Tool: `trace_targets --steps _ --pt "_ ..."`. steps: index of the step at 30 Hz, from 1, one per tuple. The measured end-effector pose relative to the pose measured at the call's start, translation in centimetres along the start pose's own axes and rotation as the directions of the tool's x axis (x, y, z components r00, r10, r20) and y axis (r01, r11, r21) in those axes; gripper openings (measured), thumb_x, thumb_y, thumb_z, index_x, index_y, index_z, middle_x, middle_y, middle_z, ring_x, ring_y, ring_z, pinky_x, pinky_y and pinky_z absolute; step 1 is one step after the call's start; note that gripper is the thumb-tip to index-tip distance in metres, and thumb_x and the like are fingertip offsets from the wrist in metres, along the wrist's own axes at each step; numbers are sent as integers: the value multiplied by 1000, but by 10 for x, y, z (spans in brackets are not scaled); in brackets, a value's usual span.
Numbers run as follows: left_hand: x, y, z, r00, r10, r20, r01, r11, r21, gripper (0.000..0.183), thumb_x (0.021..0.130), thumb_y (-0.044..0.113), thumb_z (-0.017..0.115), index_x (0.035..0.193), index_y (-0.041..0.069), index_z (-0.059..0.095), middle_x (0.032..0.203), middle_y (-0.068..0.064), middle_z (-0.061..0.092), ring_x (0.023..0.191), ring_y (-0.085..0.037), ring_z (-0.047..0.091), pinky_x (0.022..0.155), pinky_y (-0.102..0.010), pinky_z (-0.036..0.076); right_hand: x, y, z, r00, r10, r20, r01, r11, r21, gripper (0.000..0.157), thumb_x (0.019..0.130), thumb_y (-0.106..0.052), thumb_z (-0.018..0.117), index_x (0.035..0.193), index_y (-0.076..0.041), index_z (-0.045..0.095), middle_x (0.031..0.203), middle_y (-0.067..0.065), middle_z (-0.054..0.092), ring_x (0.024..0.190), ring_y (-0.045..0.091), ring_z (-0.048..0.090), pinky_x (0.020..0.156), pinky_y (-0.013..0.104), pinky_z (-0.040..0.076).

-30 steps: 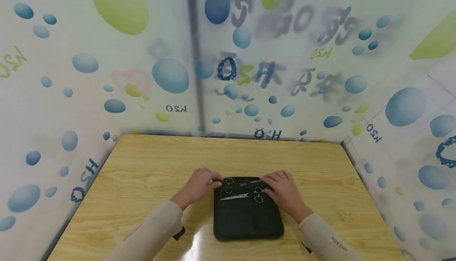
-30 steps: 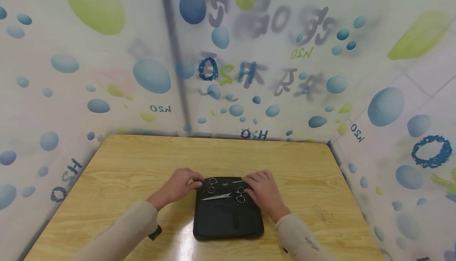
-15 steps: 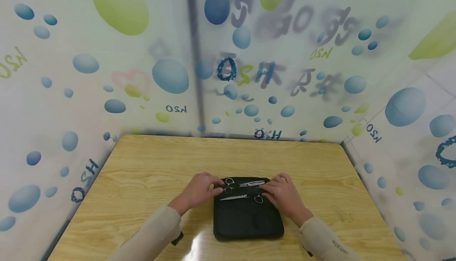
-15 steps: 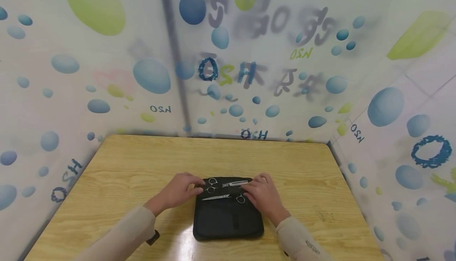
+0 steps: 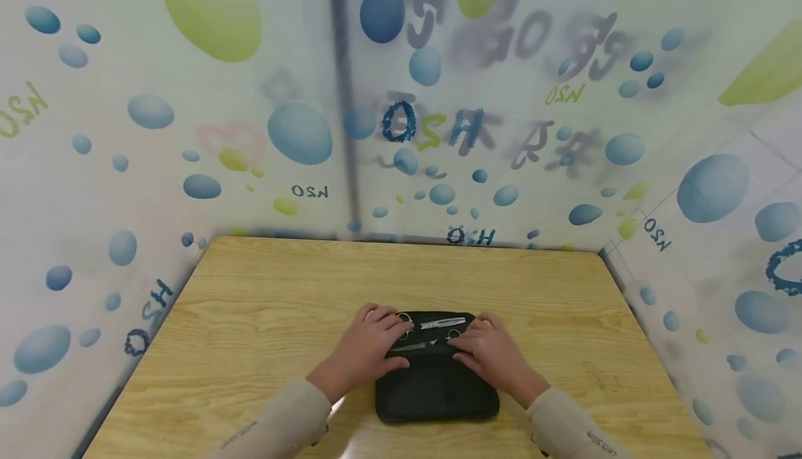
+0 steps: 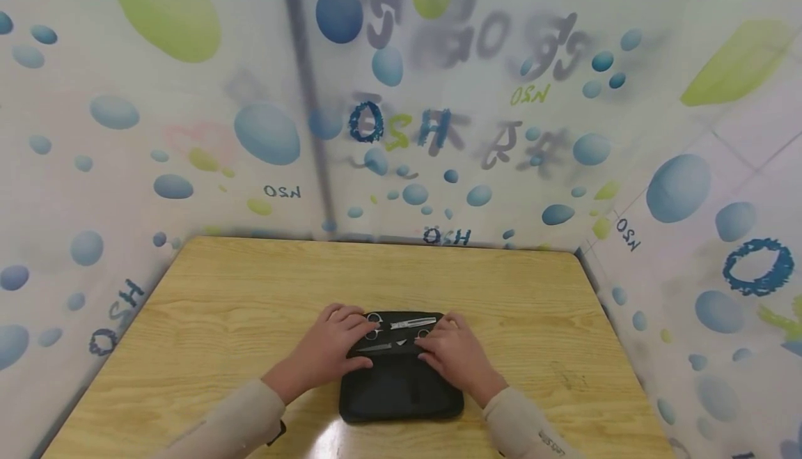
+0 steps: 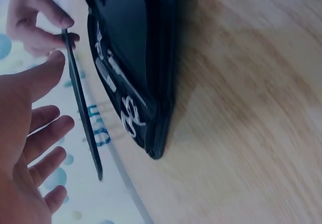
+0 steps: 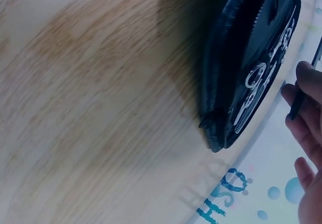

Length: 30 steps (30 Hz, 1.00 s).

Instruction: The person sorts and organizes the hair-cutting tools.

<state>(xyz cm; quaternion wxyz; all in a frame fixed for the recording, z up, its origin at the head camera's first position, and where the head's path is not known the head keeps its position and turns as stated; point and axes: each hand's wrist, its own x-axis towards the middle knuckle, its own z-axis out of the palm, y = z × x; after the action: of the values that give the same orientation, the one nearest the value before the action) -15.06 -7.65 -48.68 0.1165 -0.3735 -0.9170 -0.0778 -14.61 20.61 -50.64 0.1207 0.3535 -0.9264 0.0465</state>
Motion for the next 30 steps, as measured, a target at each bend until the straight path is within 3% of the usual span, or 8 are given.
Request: trace_targets --steps 4,11,18,25,30 --pt "2 7 1 1000 27 9 -27 998 59 56 80 59 70 123 23 65 114 7 68 121 -17 55 107 -45 40 0 -2 -2 1000 -27 17 27 1000 11 22 86 -36 72 106 -27 76 89 -15 73 87 8 60 99 40 39" --pt "3 12 5 997 5 79 -12 996 83 52 81 59 69 119 24 67 112 7 69 116 -15 56 107 -44 39 1 -3 -3 998 -48 47 47 999 23 21 88 -37 70 106 -27 76 90 -16 73 87 7 59 99 40 39" --pt "4 11 7 996 10 91 -20 994 110 44 82 57 70 111 24 71 107 8 69 112 -15 57 106 -44 39 1 -3 -3 998 -54 24 52 997 53 23 88 -38 70 108 -27 76 91 -16 72 89 7 59 99 39 40" --pt "-1 3 7 997 -9 78 2 996 91 40 80 53 73 107 24 72 103 7 71 109 -17 58 104 -43 40 -5 3 -4 999 33 36 -37 994 100 44 85 -41 72 124 -20 68 115 -5 70 105 16 62 100 48 41" --pt "-11 -10 2 995 23 102 -29 998 62 39 81 53 72 107 24 72 103 7 70 111 -18 58 104 -43 41 -14 15 -6 991 113 76 -121 988 101 55 81 -43 75 129 -18 64 123 0 68 110 21 62 100 50 41"
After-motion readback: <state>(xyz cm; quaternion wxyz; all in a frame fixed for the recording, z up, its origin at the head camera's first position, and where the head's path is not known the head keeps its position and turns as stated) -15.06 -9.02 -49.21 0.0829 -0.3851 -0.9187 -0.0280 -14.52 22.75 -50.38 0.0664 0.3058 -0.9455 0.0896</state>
